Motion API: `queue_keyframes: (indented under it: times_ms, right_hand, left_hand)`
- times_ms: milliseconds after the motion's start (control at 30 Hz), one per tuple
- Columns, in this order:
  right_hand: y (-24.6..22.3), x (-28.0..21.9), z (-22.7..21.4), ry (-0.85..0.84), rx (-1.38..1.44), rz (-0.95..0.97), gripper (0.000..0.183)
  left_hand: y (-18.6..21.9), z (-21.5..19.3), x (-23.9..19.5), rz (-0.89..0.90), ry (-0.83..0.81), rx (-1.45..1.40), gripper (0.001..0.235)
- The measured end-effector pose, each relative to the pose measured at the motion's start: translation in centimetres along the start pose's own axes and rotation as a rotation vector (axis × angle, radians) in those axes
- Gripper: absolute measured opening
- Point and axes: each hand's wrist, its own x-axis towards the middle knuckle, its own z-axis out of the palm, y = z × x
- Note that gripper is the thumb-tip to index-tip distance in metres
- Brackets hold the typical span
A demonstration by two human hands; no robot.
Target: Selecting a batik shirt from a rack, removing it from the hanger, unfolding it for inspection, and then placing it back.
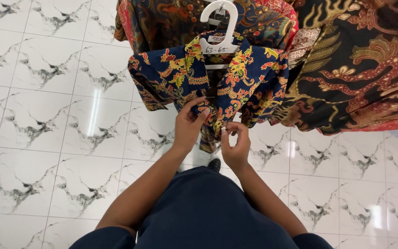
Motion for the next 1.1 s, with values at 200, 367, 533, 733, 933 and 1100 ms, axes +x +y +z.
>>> queue_keyframes:
  times_ms: [200, 367, 533, 733, 933, 1100]
  right_hand:
    - [-2.2, 3.9, 1.6, 0.095, -0.211, -0.123, 0.019]
    - [-1.0, 6.8, 3.2, -0.059, -0.484, -0.15, 0.032]
    - [0.0, 6.9, 3.4, -0.2, -0.645, -0.023, 0.053]
    - [2.5, 4.7, 2.8, 0.026, -0.152, 0.185, 0.015]
    - [1.9, 3.1, 3.1, 0.231, 0.104, 0.521, 0.015]
    - [-0.4, 3.2, 2.8, 0.281, 0.105, 0.528, 0.018]
  left_hand:
    - [-1.2, -0.3, -0.7, 0.032, 0.002, 0.099, 0.029]
    - [-3.7, -0.5, -0.1, 0.063, 0.076, 0.127, 0.027]
    - [-2.0, -0.5, -0.5, 0.063, 0.082, 0.092, 0.025]
    - [-3.6, -0.5, -0.1, 0.06, 0.101, 0.004, 0.023]
    - [-1.9, -0.5, -0.4, 0.049, 0.111, 0.093, 0.017]
    - [-0.7, -0.2, -0.6, 0.055, 0.084, 0.095, 0.018]
